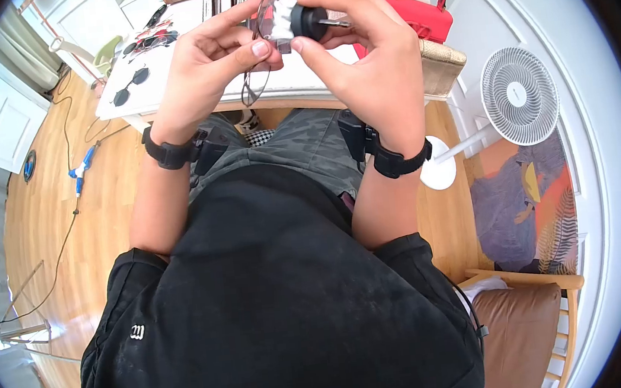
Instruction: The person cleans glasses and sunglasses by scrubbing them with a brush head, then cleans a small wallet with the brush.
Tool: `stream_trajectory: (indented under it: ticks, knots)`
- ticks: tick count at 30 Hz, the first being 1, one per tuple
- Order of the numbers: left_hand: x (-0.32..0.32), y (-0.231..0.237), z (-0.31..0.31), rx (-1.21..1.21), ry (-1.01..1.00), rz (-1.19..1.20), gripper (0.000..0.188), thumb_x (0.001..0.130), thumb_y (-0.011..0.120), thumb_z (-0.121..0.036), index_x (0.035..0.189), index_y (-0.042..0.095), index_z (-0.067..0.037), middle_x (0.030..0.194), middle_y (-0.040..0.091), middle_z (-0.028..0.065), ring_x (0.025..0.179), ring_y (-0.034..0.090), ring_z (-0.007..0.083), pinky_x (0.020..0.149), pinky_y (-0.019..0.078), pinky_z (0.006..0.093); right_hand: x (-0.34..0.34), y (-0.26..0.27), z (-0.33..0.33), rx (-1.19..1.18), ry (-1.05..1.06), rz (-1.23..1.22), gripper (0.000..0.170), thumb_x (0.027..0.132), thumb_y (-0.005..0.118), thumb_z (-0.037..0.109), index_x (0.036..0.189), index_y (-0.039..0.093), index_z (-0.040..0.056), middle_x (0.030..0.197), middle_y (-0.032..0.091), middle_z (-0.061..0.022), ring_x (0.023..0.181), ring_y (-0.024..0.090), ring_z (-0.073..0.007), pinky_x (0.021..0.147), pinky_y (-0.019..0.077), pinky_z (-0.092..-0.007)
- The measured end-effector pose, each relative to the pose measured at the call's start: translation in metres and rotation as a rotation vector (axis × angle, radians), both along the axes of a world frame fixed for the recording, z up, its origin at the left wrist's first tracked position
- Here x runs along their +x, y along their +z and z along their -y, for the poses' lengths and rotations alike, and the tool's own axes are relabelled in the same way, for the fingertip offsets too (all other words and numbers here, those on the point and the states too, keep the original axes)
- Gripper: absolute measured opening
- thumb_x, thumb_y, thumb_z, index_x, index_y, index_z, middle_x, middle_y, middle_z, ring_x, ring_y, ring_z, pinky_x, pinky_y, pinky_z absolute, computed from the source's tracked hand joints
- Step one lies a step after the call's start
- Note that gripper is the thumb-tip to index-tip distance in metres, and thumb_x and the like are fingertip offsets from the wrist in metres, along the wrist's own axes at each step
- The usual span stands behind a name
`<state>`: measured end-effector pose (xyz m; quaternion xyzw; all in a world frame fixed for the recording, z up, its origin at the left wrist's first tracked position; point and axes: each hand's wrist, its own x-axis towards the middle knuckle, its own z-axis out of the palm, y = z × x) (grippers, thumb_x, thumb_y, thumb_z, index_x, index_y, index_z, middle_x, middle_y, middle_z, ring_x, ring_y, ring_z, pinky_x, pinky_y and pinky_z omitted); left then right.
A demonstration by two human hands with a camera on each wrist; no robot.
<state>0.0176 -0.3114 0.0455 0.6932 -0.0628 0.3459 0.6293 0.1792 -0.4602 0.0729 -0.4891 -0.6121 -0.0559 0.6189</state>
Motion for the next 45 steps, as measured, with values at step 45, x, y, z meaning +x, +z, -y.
stream_trajectory:
  ticks: [45]
  knots:
    - [0.002, -0.007, -0.008, -0.034, -0.011, -0.058, 0.057, 0.100, 0.070, -0.006, 0.152, 0.049, 0.002, 0.099, 0.076, 0.0117, 0.094, 0.075, 0.0179, 0.087, 0.0632, 0.0322, -0.005, -0.011, -0.011, 0.062, 0.043, -0.167, 0.043, 0.086, 0.079, -0.005, 0.127, 0.068, -0.0018, 0.122, 0.071, -0.0094, 0.105, 0.073, -0.0180, 0.089, 0.0598, -0.0287]
